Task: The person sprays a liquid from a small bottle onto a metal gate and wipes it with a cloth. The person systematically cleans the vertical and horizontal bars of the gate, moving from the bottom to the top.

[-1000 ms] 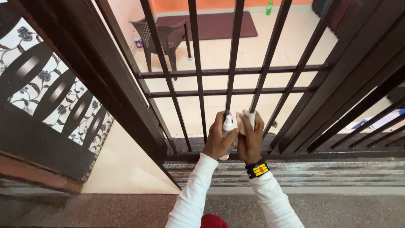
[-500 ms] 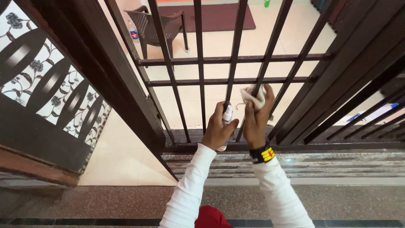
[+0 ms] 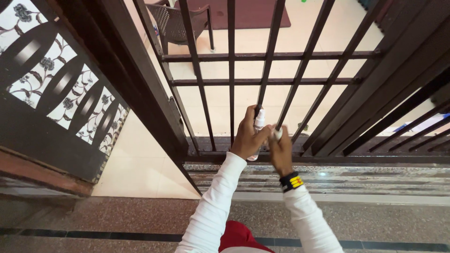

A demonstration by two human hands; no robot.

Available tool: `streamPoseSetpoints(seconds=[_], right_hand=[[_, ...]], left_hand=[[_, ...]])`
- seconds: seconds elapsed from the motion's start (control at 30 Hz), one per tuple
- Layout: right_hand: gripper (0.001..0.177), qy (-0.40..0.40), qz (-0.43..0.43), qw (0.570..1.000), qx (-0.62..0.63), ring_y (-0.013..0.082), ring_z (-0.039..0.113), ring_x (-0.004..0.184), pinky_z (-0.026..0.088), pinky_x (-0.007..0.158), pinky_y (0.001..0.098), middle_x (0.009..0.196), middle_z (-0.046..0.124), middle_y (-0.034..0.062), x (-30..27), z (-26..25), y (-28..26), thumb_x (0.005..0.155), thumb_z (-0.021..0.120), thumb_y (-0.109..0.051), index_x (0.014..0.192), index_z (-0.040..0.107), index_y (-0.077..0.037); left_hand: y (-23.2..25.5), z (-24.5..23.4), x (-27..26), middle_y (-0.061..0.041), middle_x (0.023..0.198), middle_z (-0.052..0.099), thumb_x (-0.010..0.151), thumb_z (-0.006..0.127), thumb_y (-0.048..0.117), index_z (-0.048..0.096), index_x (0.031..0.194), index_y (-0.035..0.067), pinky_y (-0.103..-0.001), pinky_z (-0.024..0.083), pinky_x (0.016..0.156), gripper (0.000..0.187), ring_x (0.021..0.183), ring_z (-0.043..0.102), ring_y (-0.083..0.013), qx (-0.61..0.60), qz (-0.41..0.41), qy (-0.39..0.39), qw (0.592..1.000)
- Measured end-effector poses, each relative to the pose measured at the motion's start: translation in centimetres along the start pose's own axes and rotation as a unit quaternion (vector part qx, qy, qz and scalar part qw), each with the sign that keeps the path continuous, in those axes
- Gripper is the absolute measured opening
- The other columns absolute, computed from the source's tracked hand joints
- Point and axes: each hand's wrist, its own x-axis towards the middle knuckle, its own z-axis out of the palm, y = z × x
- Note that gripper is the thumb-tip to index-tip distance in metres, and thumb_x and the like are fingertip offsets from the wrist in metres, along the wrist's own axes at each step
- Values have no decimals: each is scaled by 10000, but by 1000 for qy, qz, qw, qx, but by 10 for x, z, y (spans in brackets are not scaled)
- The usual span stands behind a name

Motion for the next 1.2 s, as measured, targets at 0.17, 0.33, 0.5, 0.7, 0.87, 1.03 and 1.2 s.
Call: streamPoseSetpoints(seconds=[0.17, 0.33, 0.5, 0.7, 0.87, 1.03, 1.2], right_hand=[[145, 18, -176, 981, 82, 108, 676, 914, 581, 814, 285, 1020, 685, 48, 63, -14, -70, 1141, 526, -177, 1154, 584, -45], [191, 51, -140, 982, 114, 98, 613, 741, 514, 663, 263, 850, 663, 37, 81, -9, -74, 1097, 599, -198, 1007, 621, -31], [165, 26, -31, 999, -9, 104, 596, 698, 467, 607, 271, 796, 655, 32, 24, 0, 25, 1019, 614, -160, 1050, 650, -2], [212, 0, -40, 993, -110, 102, 627, 737, 493, 638, 272, 820, 696, 43, -9, 0, 50, 1004, 607, -147, 1140, 633, 13], [141, 37, -60, 997, 11, 89, 630, 724, 505, 622, 239, 823, 655, 32, 34, -2, -20, 1051, 596, -162, 1066, 619, -23], [136, 68, -127, 989, 9, 89, 627, 680, 491, 592, 236, 792, 683, 16, 86, -12, -91, 1011, 708, -145, 949, 654, -36], [141, 57, -145, 988, 14, 63, 589, 721, 487, 634, 230, 792, 636, -5, 75, -7, -39, 979, 745, -91, 935, 621, -38]], left_hand=[[1, 2, -2, -118, 957, 657, 923, 695, 177, 438, 1326, 30, -297, 553, 586, 500, 692, 681, -161, 2, 3, 7, 1000], [15, 1, -1, -132, 937, 652, 875, 684, 141, 420, 1339, 33, -295, 561, 522, 545, 643, 684, -166, -30, -75, 0, 997], [11, 1, -1, -121, 975, 648, 885, 674, 165, 417, 1337, 30, -301, 580, 544, 537, 703, 693, -174, -27, -57, -4, 998], [0, 3, -3, -128, 931, 646, 916, 680, 182, 433, 1341, 30, -302, 568, 601, 514, 737, 687, -186, 1, -16, 4, 1000], [10, 2, -1, -103, 894, 664, 919, 682, 189, 427, 1323, 36, -302, 555, 539, 501, 629, 669, -152, -27, -56, -9, 998], [13, 1, -4, -108, 911, 632, 896, 682, 121, 429, 1325, 24, -298, 523, 523, 506, 614, 638, -145, -60, -70, 0, 996], [9, 3, -4, -96, 914, 642, 897, 673, 146, 428, 1329, 40, -288, 536, 523, 508, 619, 646, -131, -57, -72, -3, 996]])
